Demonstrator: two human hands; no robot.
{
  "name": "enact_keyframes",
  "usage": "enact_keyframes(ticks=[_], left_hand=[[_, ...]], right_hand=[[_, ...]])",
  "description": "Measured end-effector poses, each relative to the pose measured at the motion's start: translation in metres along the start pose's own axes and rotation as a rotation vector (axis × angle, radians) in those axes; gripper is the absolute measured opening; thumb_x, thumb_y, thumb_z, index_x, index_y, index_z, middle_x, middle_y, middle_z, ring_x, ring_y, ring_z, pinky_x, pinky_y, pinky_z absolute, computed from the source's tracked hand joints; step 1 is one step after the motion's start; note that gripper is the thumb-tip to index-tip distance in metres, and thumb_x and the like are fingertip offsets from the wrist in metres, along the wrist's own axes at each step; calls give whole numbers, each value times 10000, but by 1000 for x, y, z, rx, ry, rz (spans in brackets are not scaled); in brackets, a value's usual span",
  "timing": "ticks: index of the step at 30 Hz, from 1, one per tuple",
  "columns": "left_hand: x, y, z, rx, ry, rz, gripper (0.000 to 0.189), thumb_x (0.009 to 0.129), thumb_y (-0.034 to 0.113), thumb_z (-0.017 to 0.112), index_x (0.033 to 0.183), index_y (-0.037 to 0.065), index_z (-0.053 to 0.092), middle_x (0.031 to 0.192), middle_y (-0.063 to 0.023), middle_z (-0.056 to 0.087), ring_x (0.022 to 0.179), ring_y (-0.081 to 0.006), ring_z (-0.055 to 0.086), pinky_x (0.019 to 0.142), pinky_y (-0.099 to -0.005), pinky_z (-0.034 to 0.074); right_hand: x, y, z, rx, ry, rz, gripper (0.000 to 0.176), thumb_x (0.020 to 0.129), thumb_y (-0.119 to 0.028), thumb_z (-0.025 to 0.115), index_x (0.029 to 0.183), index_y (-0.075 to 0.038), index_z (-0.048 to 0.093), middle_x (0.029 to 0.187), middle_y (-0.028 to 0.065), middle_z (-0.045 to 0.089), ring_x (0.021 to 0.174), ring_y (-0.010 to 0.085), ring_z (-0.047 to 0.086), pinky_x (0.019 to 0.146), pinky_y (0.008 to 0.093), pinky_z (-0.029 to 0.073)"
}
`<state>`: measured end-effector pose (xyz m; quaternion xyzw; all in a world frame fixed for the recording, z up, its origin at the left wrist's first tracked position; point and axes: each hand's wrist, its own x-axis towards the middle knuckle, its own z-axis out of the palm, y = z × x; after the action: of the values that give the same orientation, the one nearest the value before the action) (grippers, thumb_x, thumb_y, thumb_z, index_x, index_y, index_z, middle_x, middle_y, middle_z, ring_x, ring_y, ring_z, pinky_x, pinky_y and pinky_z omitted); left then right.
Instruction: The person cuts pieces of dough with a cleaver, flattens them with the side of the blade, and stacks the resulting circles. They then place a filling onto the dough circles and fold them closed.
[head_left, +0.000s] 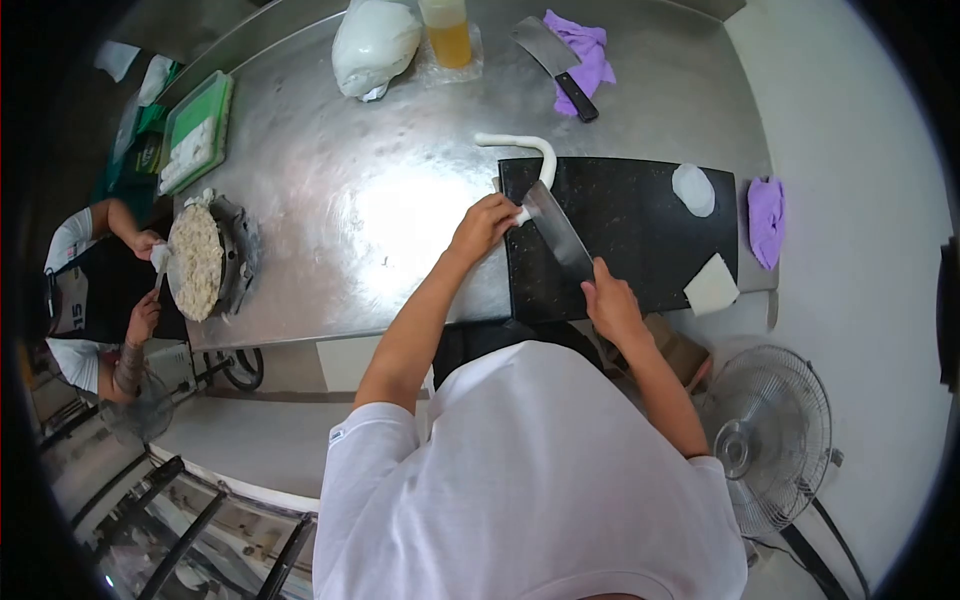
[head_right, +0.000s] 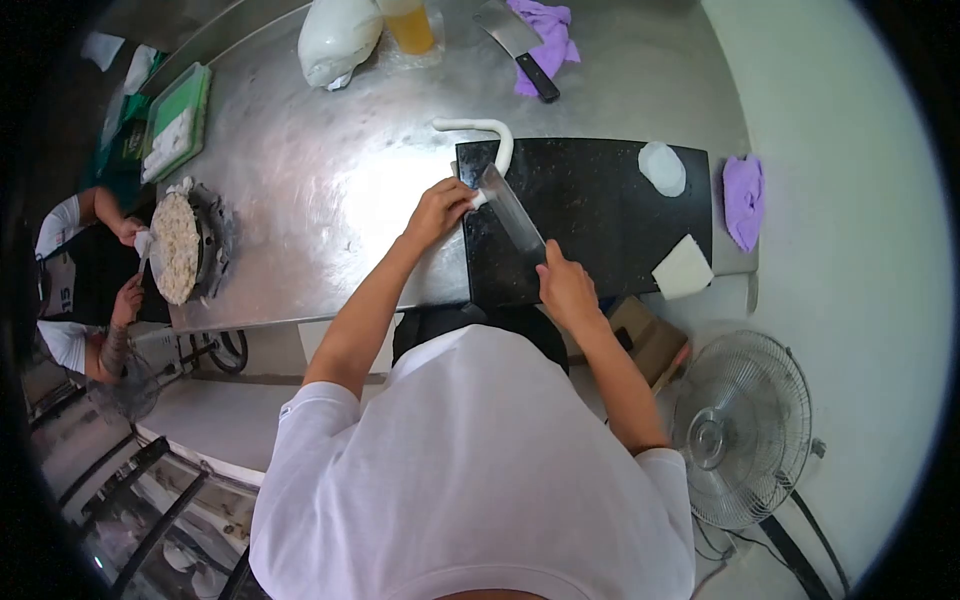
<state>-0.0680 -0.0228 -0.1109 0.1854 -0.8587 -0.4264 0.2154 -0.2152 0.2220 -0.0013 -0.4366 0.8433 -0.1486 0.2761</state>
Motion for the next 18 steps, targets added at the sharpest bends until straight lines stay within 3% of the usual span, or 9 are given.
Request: enact_keyframes(ticks=[4,6,8,11,13,14,16,17,18], left_hand=[[0,7,8,-22,88,-13,178,822,-6,742,996,-13,707,1106,-139,655,955,-307,657,848,-393,541],[-1,9,16,59,267,63,147,825,-7,733,957,-28,672,1163,-161,632,975,-331,647,853,-416,534],[-6,11,19,139,300,120,122,833,0,728,922,-21,647,1087,-157,653,973,-346,631,832,-422,527],[-20,6,22,-3,560,-244,91,868,24,717,888,-1,632,926,-156,669,852,-312,633,748,-401,520],[-33,7,12,-67,571,-391,103,894,21,696,950,-7,614,871,-154,682,751,-263,647,720,-374,524],[-32,13,8,-72,565,-393,103,894,21,696,950,-7,614,871,-154,682,751,-263,647,720,-374,524],[-33,23,5,-210,471,-388,196,906,-33,655,1073,0,557,914,-149,717,843,-210,689,787,-333,539],[-32,28,7,-301,381,-386,289,899,-51,645,1152,17,526,900,-142,714,862,-208,687,813,-338,535],[-26,39,10,-340,300,-336,314,902,-65,639,1187,21,542,908,-134,716,862,-199,686,824,-324,521]], right_hand=[[8,-3,26,92,24,21,372,988,-180,594,1308,-44,462,893,333,673,896,541,648,790,607,509],[16,-5,35,121,26,42,399,986,-186,602,1323,-33,452,909,339,672,900,541,647,788,609,504],[17,-1,43,155,26,67,427,984,-191,611,1339,-23,443,926,345,671,903,542,646,785,611,500],[16,7,52,305,100,-46,425,982,-200,626,1317,4,461,937,345,669,895,556,640,765,604,493],[-9,13,60,486,418,-86,372,984,-219,655,1241,4,504,835,240,687,709,438,686,633,514,503],[-20,19,58,483,419,-78,372,984,-219,655,1241,4,504,835,240,687,709,438,686,633,514,503],[-47,33,52,733,400,291,302,988,-227,674,1171,-21,550,751,86,631,573,207,614,515,364,462],[-56,38,51,737,407,308,302,988,-227,674,1171,-21,550,751,86,631,573,207,614,515,364,462],[-65,43,50,838,513,343,294,986,-224,685,1162,-28,556,740,45,598,551,139,552,482,314,428]])
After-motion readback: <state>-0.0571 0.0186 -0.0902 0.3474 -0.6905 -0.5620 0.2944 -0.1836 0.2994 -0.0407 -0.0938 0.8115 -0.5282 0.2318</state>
